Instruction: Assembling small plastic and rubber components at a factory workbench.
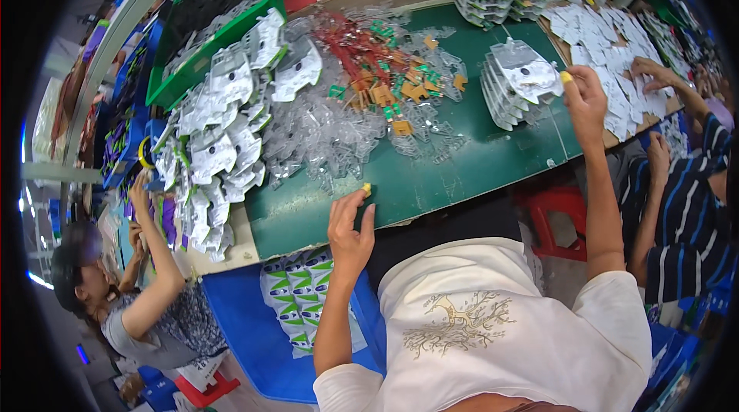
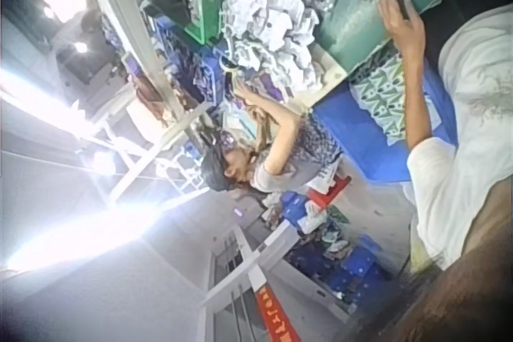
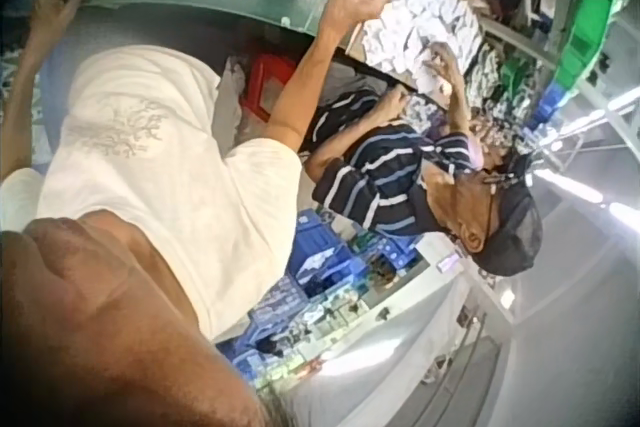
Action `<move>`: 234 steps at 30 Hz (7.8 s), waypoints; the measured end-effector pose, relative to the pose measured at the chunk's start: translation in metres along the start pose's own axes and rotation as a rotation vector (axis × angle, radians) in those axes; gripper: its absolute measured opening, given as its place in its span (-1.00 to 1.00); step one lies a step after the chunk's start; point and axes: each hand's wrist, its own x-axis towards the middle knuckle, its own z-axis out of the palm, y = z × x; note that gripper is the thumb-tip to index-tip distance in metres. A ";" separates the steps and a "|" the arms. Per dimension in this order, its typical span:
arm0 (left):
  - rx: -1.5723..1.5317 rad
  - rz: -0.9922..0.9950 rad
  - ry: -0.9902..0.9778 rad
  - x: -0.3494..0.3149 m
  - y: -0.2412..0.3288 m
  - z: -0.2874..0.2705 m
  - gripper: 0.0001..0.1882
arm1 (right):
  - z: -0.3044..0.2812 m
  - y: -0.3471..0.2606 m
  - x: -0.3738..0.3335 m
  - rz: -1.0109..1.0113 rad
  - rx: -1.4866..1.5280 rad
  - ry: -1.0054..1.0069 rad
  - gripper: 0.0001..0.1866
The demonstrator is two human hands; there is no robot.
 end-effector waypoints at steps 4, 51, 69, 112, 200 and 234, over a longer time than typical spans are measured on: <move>-0.029 0.062 0.024 -0.001 -0.004 0.000 -0.73 | 0.018 -0.042 -0.019 -0.210 -0.046 0.161 -0.78; -0.514 0.017 0.313 0.015 0.057 0.001 -0.80 | 0.137 -0.130 -0.106 0.102 0.425 -0.923 -0.77; -0.982 -0.221 0.189 0.016 0.050 -0.003 -0.68 | 0.158 -0.129 -0.108 -0.090 0.328 -0.887 -0.79; 0.799 0.489 0.519 0.193 -0.060 -0.118 -0.82 | 0.148 -0.099 -0.102 0.144 0.220 -0.852 -0.94; 0.375 0.350 -0.127 -0.002 -0.008 -0.023 -0.68 | 0.193 -0.093 -0.133 -0.647 -0.195 -1.041 -0.84; 0.173 0.240 -0.296 0.008 -0.009 -0.021 -0.14 | 0.165 -0.126 -0.112 0.506 0.323 -1.293 -0.76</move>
